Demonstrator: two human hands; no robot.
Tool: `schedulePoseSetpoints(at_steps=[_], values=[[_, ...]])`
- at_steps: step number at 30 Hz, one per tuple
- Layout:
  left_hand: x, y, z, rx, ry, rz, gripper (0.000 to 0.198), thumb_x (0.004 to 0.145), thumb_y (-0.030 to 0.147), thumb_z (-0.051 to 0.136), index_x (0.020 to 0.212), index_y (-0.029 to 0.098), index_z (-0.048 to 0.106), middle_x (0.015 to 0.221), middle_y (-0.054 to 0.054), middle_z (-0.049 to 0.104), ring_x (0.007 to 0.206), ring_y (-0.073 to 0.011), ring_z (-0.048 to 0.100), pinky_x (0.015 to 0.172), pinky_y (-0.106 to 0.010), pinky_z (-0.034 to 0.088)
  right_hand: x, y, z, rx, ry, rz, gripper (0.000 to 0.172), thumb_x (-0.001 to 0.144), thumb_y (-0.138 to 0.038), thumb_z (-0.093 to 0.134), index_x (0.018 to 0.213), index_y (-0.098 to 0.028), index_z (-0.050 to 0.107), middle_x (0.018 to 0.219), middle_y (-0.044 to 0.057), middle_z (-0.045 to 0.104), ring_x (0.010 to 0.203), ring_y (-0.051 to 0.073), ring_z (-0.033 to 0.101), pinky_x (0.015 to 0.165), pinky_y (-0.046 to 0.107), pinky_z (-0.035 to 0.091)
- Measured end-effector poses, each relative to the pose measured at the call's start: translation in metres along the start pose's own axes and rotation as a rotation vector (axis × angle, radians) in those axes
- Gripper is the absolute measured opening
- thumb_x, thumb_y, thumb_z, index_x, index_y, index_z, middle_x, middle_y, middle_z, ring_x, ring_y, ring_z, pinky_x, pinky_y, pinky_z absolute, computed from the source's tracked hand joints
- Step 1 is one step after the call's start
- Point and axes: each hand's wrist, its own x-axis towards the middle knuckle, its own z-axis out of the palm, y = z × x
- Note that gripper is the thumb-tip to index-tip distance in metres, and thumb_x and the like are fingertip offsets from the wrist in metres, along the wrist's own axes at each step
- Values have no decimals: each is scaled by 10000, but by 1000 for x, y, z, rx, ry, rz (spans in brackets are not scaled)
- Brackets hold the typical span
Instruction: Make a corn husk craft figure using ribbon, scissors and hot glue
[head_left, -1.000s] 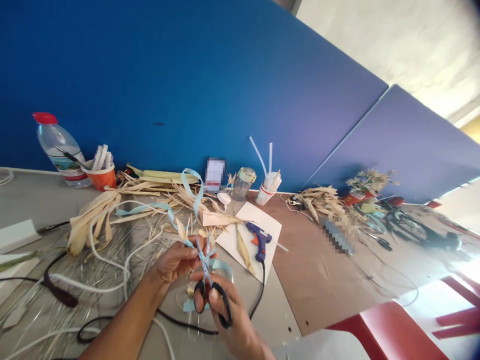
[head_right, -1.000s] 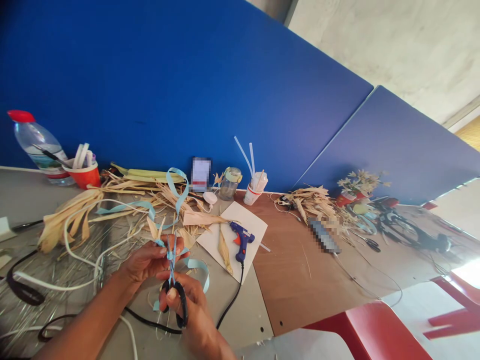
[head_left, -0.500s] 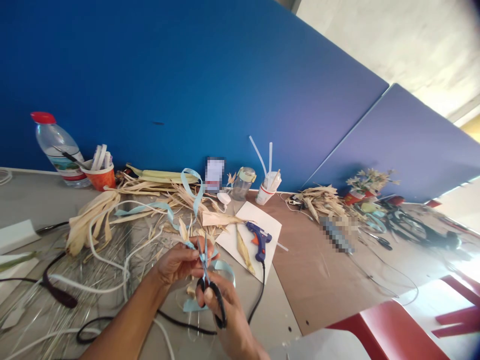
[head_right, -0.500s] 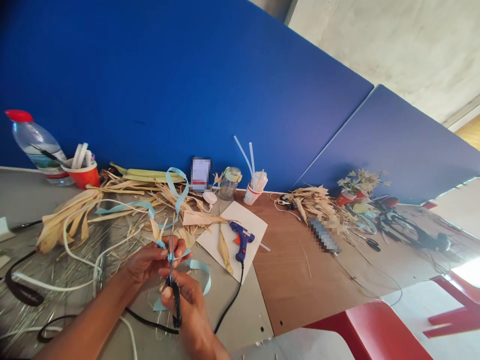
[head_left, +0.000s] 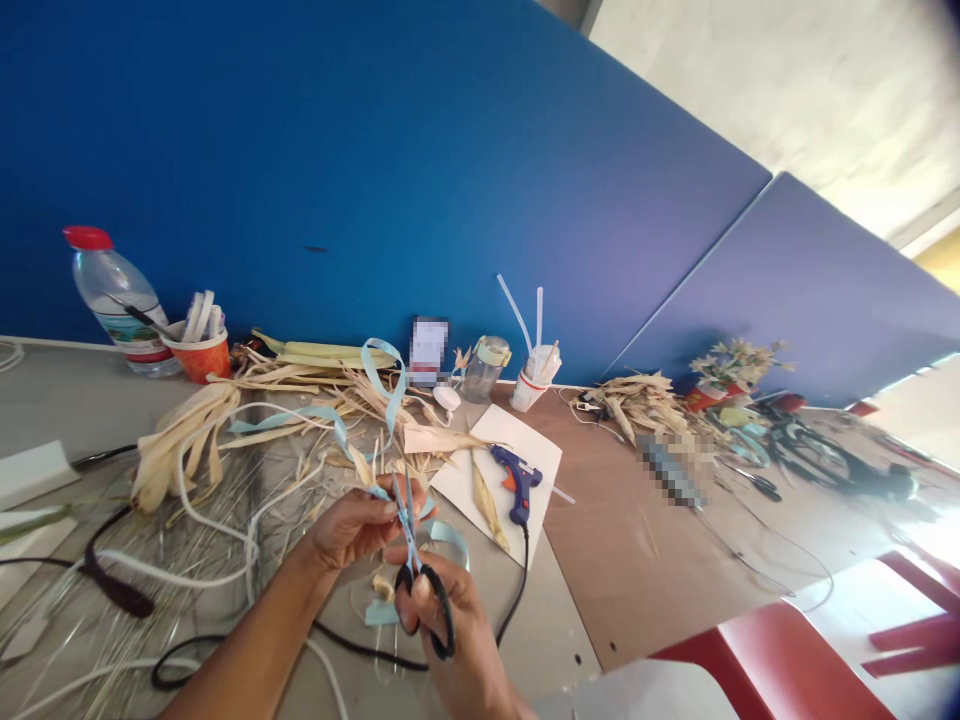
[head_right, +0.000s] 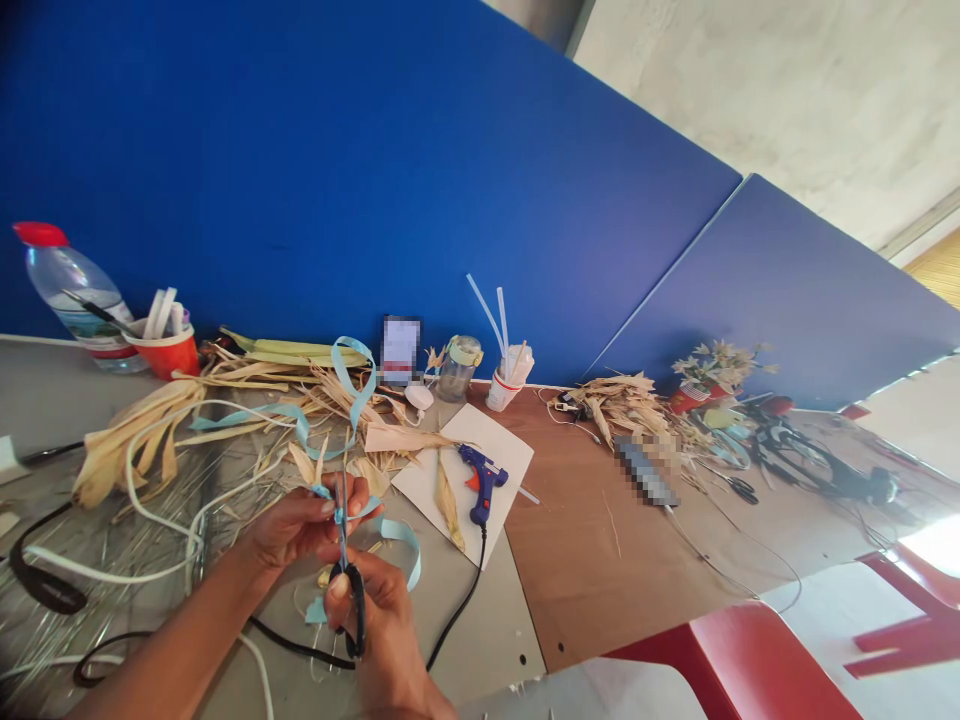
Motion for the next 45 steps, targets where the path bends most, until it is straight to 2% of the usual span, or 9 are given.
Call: schedulePoseSetpoints(at_steps=[5,9,11,17,22,28,32,40,45], values=[[-1,-1,-1,37,14,-13,146,609,238,744,612,130,644,677,-22,575,607,-122,526,784,-327,461,0,-2,-3,36,-96,-63,586,685,-651,605,991,-160,698,640,24,495,657,164,414,659,302,331],[-2,-3,-4,71,12,1,151,606,248,736,587,137,636,641,-36,563,680,-165,545,786,-347,466,-3,1,-6,-14,-95,-62,615,728,-645,569,1135,-191,649,755,51,543,735,196,453,755,350,349],[-2,-3,-5,78,23,-2,144,612,244,734,588,140,638,632,-33,552,661,-158,537,789,-348,471,-4,3,-7,-56,-97,-59,630,740,-659,547,1181,-216,620,780,54,555,737,199,449,778,366,350],[0,1,0,58,92,41,173,617,260,750,562,144,634,673,-34,568,635,-139,537,832,-344,476,-3,4,-7,-115,-147,-93,633,720,-701,533,1113,-221,659,733,41,520,688,180,403,719,350,357],[0,3,1,59,91,40,168,609,258,772,573,147,651,685,-27,577,640,-137,537,834,-345,485,-7,8,-8,-38,-98,-60,641,723,-672,568,1176,-222,625,737,28,505,697,164,405,694,322,353],[0,3,2,87,129,30,170,594,258,782,579,153,648,671,-16,564,610,-132,533,809,-352,502,-5,17,-7,21,-42,31,679,638,-690,637,1098,-191,666,615,-1,452,601,137,346,564,265,293],[-1,3,3,97,134,21,187,576,252,789,568,146,635,678,-22,588,581,-124,540,782,-347,507,-5,8,-4,50,-31,77,644,593,-672,682,1011,-182,691,567,-14,454,571,127,344,554,253,265],[-1,6,7,138,99,-18,208,574,288,793,593,131,658,632,-23,592,514,-107,511,776,-350,499,-3,-7,4,21,-13,29,571,648,-667,640,894,-155,703,543,-15,449,551,115,337,570,256,243],[-1,3,5,127,91,-8,166,612,258,770,611,134,660,662,-30,587,582,-126,525,748,-331,496,-4,-5,5,5,7,17,594,635,-699,623,865,-156,696,528,-16,445,525,112,335,553,260,257]])
